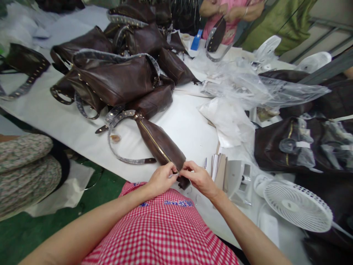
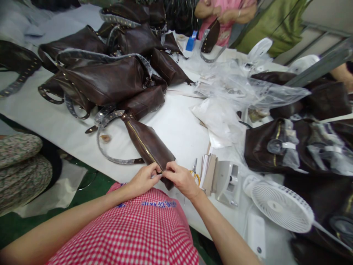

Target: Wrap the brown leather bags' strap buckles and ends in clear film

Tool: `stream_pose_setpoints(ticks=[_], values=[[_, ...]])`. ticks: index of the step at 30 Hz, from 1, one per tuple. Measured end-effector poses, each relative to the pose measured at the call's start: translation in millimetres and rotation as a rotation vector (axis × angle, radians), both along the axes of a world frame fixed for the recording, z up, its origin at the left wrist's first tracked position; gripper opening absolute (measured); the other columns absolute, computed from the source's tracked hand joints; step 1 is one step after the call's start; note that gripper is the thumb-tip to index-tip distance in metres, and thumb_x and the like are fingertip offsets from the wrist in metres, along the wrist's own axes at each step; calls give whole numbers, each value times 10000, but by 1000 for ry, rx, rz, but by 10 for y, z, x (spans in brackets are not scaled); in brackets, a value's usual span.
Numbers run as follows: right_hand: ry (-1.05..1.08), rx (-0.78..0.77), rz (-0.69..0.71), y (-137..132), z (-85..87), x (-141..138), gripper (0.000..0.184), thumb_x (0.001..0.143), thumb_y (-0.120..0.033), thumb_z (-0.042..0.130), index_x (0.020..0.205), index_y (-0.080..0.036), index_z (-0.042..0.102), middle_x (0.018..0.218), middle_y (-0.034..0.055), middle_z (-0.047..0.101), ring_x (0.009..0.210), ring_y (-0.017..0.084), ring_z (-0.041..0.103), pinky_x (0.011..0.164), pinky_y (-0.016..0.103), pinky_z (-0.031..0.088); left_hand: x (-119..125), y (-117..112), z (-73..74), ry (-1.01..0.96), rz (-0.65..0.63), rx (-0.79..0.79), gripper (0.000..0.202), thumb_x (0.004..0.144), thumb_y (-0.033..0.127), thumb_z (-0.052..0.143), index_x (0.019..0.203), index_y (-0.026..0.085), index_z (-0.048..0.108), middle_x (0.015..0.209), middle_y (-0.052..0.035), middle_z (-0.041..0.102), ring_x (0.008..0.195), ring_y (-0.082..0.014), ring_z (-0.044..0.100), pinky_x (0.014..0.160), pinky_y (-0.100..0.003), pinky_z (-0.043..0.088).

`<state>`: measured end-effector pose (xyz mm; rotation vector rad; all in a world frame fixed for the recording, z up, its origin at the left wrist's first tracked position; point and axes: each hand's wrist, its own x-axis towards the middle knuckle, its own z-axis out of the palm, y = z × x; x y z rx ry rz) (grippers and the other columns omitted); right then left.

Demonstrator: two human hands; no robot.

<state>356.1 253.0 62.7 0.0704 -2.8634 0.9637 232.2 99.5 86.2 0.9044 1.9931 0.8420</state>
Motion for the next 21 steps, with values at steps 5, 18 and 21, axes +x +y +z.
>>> stream_pose_setpoints(ticks=[5,18,21], values=[[136,-109,-126,-124,-117,119,295,930,-142,405,951,-216,690,888,48,556,774,136,569,682,241,493,-21,52,-109,-296,55,40,126,734,164,521,820,144,610,518,80,423,488,-91,379,469,-205,277],[80,-566,-689,-345,-109,260,192,876,-249,529,1041,-226,624,1072,84,599,1003,208,568,818,367,496,-32,88,-29,-228,15,26,128,716,166,515,769,147,630,555,63,478,532,-95,413,506,-200,297],[-27,-502,-743,-387,-55,225,207,826,-345,600,969,-197,624,1003,81,612,954,226,559,809,381,470,-26,92,-4,-160,-21,17,138,733,180,511,780,155,638,566,55,501,543,-103,433,510,-204,296]])
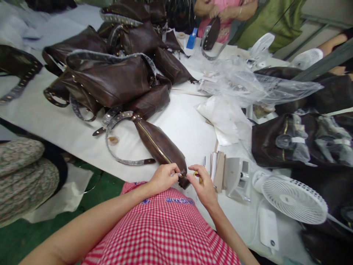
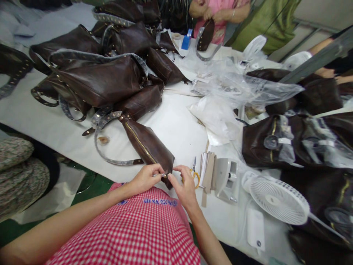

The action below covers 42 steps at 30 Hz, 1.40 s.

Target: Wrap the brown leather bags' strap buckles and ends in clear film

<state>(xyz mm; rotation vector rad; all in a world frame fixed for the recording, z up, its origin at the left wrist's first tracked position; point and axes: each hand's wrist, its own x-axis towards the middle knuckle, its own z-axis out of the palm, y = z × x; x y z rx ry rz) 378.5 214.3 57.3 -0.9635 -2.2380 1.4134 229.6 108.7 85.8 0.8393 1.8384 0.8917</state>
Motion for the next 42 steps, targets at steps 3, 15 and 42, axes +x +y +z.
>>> stream_pose_setpoints(ticks=[3,15,42], values=[[-44,16,-41,-46,48,-59,175,812,-362,619,830,-189,627,862,52,621,848,210,564,788,368,452,7,-6,11,67,-31,16,137,731,171,511,781,162,639,596,48,534,569,-109,460,530,-206,313],[166,307,261,42,60,-20,170,908,-188,484,834,-207,636,850,66,592,826,193,550,742,356,446,-87,128,-104,-276,100,-173,62,702,113,522,732,151,562,461,91,432,434,-78,403,432,-179,287],[142,-39,-288,-192,-53,-280,159,827,-287,565,700,-192,577,729,17,580,721,165,545,698,308,460,-428,323,66,193,-486,60,72,691,123,536,674,165,592,574,55,515,563,-99,447,547,-212,301]])
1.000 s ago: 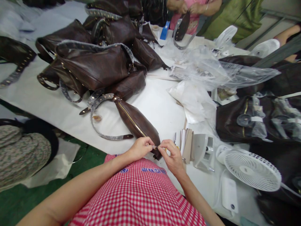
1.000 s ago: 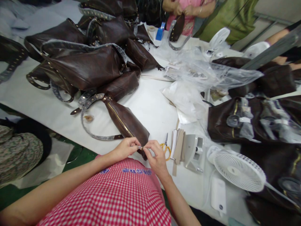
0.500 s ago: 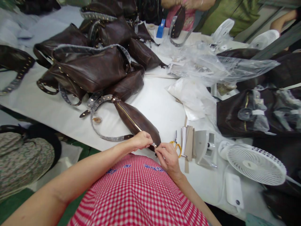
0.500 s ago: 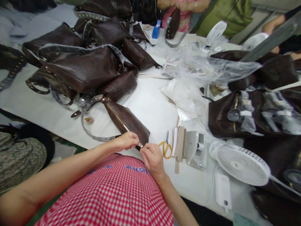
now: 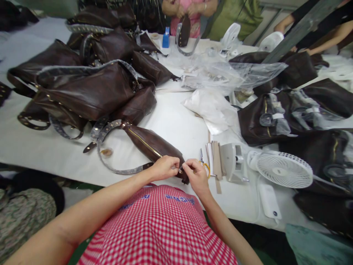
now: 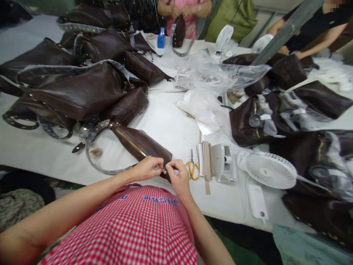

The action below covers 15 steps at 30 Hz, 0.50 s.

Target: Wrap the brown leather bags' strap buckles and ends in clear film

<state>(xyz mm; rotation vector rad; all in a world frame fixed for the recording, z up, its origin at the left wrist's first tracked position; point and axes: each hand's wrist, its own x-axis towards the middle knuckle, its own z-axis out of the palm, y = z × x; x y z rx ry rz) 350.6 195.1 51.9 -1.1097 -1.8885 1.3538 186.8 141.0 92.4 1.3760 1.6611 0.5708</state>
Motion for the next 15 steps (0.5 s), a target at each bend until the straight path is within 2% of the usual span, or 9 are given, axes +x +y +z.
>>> stream_pose_setpoints(ticks=[3,5,9,11,15], values=[[-6,248,99,-45,158,39,152,872,-234,532,729,-200,576,793,37,566,789,175,542,733,322,450,8,47,-21,-58,102,-67,79,693,150,541,713,156,617,594,43,534,579,-113,476,540,-215,324],[-46,379,174,-77,189,107,143,897,-203,504,790,-198,599,825,54,567,803,180,539,736,332,442,1,78,-49,-142,138,-168,72,679,176,569,715,154,627,597,40,543,577,-114,480,524,-212,330],[-209,652,339,-174,46,200,193,912,-151,468,837,-198,639,853,72,604,807,190,520,730,340,410,-27,116,-113,-237,143,-364,72,683,203,553,651,155,595,486,60,459,416,-83,364,421,-213,265],[-267,757,334,-248,-76,179,216,914,-134,464,834,-200,652,844,69,618,791,186,516,717,335,394,-37,130,-134,-261,136,-439,93,702,207,522,628,164,559,427,77,391,345,-71,284,375,-212,213],[-290,812,149,-398,-247,74,206,919,-137,476,880,-189,672,833,70,619,792,179,530,725,333,397,-42,176,-125,-302,147,-540,119,721,182,505,606,184,473,412,87,367,309,-62,262,343,-201,183]])
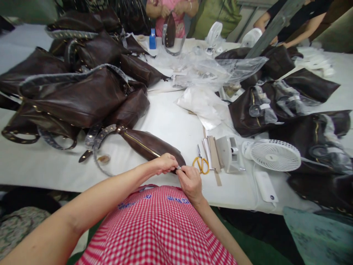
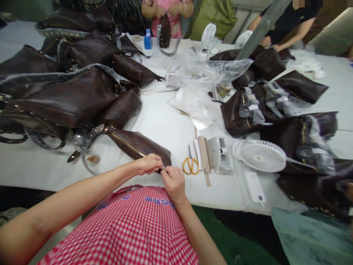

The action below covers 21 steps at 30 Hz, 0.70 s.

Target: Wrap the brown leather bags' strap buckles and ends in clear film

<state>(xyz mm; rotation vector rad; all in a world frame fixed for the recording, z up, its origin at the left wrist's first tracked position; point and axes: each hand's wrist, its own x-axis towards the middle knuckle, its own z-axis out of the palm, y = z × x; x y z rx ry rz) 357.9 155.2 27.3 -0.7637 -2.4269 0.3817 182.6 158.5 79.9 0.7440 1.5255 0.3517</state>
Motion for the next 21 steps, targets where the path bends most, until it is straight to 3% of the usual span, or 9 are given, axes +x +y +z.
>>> stream_pose_setpoints(ticks=[2,5,8,10,17,21], values=[[34,5,-6,-43,-16,-11,197,914,-144,486,957,-180,674,873,83,626,849,189,550,775,354,424,2,25,20,-22,9,-33,148,721,155,500,589,186,441,410,86,363,312,-57,258,340,-197,182],[91,-57,129,-44,10,64,274,908,-129,473,1123,-189,631,996,100,633,989,209,570,874,397,462,1,50,31,-43,15,-75,174,705,130,515,565,184,427,388,81,356,313,-54,251,339,-198,166],[209,-156,51,1,27,153,291,914,-143,476,1178,-191,591,1055,110,615,1016,204,584,881,372,497,-5,68,7,-66,10,-117,162,698,133,528,576,186,435,372,81,352,302,-55,228,341,-208,140],[203,-137,-17,30,23,154,253,907,-181,522,1147,-171,602,1036,118,610,981,210,588,853,357,507,-8,82,-10,-80,11,-137,169,704,146,530,579,191,425,368,85,336,300,-51,193,346,-213,124],[70,145,-102,64,-38,-74,160,889,-195,564,1020,-141,638,930,96,653,842,202,549,772,339,447,29,30,57,-58,56,-92,215,742,201,501,553,194,398,357,71,316,302,-57,203,357,-222,110],[66,177,-164,61,-150,-168,144,919,-213,489,886,-151,615,874,90,626,827,198,508,747,318,416,92,-97,109,-46,113,5,76,776,178,433,708,181,468,397,71,395,303,-74,278,351,-203,165]])
